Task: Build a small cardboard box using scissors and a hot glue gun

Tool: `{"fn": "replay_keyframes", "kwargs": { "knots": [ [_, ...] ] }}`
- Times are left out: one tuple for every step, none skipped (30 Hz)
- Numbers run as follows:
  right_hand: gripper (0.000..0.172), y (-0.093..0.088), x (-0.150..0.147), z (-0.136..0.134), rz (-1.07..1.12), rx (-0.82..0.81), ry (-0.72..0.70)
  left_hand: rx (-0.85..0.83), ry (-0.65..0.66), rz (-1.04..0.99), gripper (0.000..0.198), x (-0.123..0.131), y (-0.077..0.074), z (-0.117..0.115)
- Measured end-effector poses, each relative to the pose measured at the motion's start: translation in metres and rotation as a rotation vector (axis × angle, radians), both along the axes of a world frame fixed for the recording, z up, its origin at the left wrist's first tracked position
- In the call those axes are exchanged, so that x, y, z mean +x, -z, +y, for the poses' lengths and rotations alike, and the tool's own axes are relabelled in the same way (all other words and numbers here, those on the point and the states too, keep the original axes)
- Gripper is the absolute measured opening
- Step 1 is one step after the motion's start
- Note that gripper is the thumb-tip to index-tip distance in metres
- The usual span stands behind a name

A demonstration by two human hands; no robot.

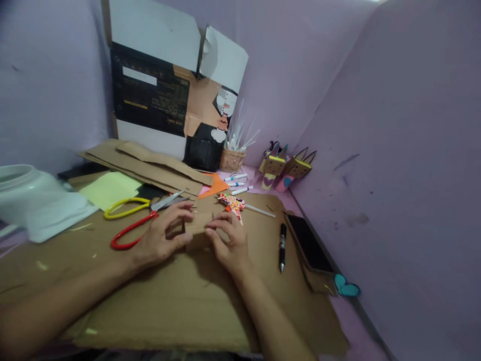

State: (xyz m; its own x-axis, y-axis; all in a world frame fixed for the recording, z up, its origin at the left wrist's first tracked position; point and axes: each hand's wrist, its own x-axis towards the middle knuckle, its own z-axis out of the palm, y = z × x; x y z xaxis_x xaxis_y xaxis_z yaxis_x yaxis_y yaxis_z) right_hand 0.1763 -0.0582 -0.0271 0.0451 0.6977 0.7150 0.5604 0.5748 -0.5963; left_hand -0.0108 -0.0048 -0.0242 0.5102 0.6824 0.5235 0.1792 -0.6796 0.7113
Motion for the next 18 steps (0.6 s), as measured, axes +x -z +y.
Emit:
{"fn": "replay_keyframes", "kwargs": {
  "knots": [
    [0.008, 0.001, -0.001, 0.002, 0.006, 0.002, 0.001, 0.002, -0.016, -0.004, 0.021, 0.001, -0.001, 0.0],
    [0.008, 0.002, -0.002, 0.003, 0.028, -0.007, 0.003, 0.003, -0.034, -0.003, 0.017, 0.002, -0.003, 0.001],
    [0.009, 0.004, -0.003, 0.005, 0.068, -0.028, 0.006, 0.006, -0.047, 0.003, 0.014, 0.002, -0.003, 0.001],
    [0.01, 0.006, -0.003, 0.006, 0.117, -0.061, 0.007, 0.014, -0.056, 0.009, 0.012, 0.003, -0.004, 0.002],
    [0.011, 0.009, -0.003, 0.007, 0.164, -0.102, 0.003, 0.027, -0.059, 0.015, 0.01, 0.003, -0.003, 0.002],
    [0.012, 0.011, -0.002, 0.008, 0.202, -0.144, -0.008, 0.046, -0.056, 0.025, 0.01, 0.003, -0.003, 0.003],
    [0.012, 0.014, -0.002, 0.009, 0.233, -0.183, -0.024, 0.068, -0.049, 0.037, 0.009, 0.003, -0.002, 0.004],
    [0.012, 0.016, -0.001, 0.01, 0.256, -0.213, -0.044, 0.089, -0.043, 0.044, 0.01, 0.003, -0.001, 0.005],
    [0.013, 0.018, 0.0, 0.01, 0.272, -0.234, -0.059, 0.103, -0.04, 0.048, 0.011, 0.003, 0.0, 0.005],
    [0.016, 0.019, 0.001, 0.011, 0.29, -0.255, -0.076, 0.11, -0.04, 0.047, 0.012, 0.003, 0.001, 0.006],
    [0.022, 0.02, 0.002, 0.012, 0.313, -0.276, -0.093, 0.108, -0.042, 0.04, 0.013, 0.002, 0.001, 0.007],
    [0.031, 0.021, 0.002, 0.012, 0.338, -0.295, -0.111, 0.088, -0.043, 0.027, 0.013, 0.002, 0.0, 0.008],
    [0.041, 0.02, 0.003, 0.013, 0.366, -0.308, -0.133, 0.05, -0.044, 0.008, 0.015, 0.002, -0.002, 0.008],
    [0.051, 0.02, 0.003, 0.013, 0.397, -0.318, -0.16, -0.004, -0.047, -0.013, 0.016, 0.002, -0.004, 0.008],
    [0.058, 0.019, 0.003, 0.013, 0.433, -0.329, -0.189, -0.066, -0.052, -0.032, 0.018, 0.002, -0.006, 0.008],
    [0.062, 0.018, 0.003, 0.013, 0.472, -0.345, -0.214, -0.128, -0.056, -0.045, 0.021, 0.002, -0.009, 0.008],
    [0.061, 0.017, 0.002, 0.013, 0.506, -0.368, -0.235, -0.183, -0.056, -0.051, 0.023, 0.002, -0.012, 0.007],
    [0.058, 0.016, 0.001, 0.013, 0.537, -0.402, -0.254, -0.221, -0.053, -0.05, 0.024, 0.003, -0.015, 0.006]
  ]
}}
